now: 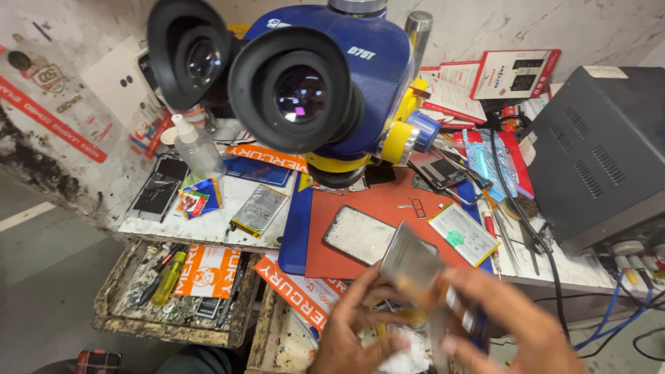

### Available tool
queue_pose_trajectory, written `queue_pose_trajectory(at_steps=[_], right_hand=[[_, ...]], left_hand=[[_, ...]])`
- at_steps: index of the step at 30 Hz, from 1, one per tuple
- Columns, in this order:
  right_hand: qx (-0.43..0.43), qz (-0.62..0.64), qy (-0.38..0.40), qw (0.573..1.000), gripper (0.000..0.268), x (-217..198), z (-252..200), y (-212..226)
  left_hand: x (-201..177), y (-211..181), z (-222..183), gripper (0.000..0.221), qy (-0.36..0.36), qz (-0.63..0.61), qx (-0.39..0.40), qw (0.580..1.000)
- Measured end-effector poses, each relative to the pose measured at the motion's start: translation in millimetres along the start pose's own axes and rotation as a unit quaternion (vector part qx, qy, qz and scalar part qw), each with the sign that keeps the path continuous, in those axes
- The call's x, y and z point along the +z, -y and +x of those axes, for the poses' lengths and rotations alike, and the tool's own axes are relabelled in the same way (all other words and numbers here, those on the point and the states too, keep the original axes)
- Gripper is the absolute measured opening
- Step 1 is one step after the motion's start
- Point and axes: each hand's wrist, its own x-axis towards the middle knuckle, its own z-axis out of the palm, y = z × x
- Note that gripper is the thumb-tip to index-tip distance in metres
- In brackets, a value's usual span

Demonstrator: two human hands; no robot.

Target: The person cleans the interior of a mobile phone frame and scrapes away residue from its edges using a thin metal tool.

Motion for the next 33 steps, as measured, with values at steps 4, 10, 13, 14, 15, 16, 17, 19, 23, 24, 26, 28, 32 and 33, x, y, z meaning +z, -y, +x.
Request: queue_pose_trajectory(at_steps=[4,10,13,14,15,16,17,19,23,24,26,28,32,33], right_hand=[[0.097,-0.109,-0.011,0.989,0.069,-19.5,60.7,14.6],[0.049,-0.163,0.023,0.985,0.068,-15.7,110.5,-6.4],[0.042,-0.189,0.009,0.981,0.067,-13.9,116.5,-15.9],[0.043,-0.200,0.004,0.979,0.066,-12.8,118.7,-17.6],[0.065,-0.199,0.012,0.978,0.066,-12.7,121.1,-18.9],[0.086,-0.199,0.018,0.976,0.066,-14.0,123.4,-20.0],[0.107,-0.199,0.025,0.974,0.066,-14.6,125.5,-21.1],[0.112,-0.206,0.028,0.972,0.067,-15.8,129.6,-23.5],[0.028,-0.204,0.025,0.978,0.065,-15.2,130.2,-27.6],[0.058,-0.205,0.032,0.976,0.065,-13.9,129.2,-28.0],[0.117,-0.207,0.046,0.970,0.065,-11.2,127.1,-28.8],[0.091,-0.188,0.036,0.977,0.062,-10.1,125.8,-31.8],[-0.014,-0.210,0.032,0.977,0.057,-9.8,125.4,-39.1],[-0.017,-0.227,0.020,0.973,0.056,-9.7,123.5,-37.4]], left_hand=[[-18.8,-36.3,7.6,0.040,-0.115,0.534,0.060,0.835],[-30.9,-47.9,28.3,0.051,-0.138,0.679,0.156,0.704],[-32.0,-44.0,30.3,0.059,-0.124,0.693,0.134,0.697],[-32.8,-42.9,29.4,0.060,-0.122,0.696,0.127,0.696],[-33.8,-41.9,28.3,0.061,-0.119,0.699,0.121,0.695],[-34.9,-41.0,27.8,0.062,-0.115,0.701,0.117,0.694],[-35.8,-40.2,27.4,0.062,-0.112,0.704,0.113,0.693],[-36.8,-38.9,27.2,0.062,-0.107,0.707,0.107,0.691],[-36.5,-37.7,26.3,0.062,-0.110,0.709,0.105,0.688],[-36.3,-38.1,25.8,0.063,-0.112,0.709,0.106,0.688],[-35.4,-38.9,25.3,0.065,-0.120,0.711,0.107,0.684],[-35.4,-39.4,24.9,0.066,-0.123,0.712,0.101,0.684],[-36.9,-38.1,24.5,0.066,-0.121,0.709,0.086,0.689],[-37.1,-37.7,24.4,0.066,-0.121,0.709,0.084,0.690]])
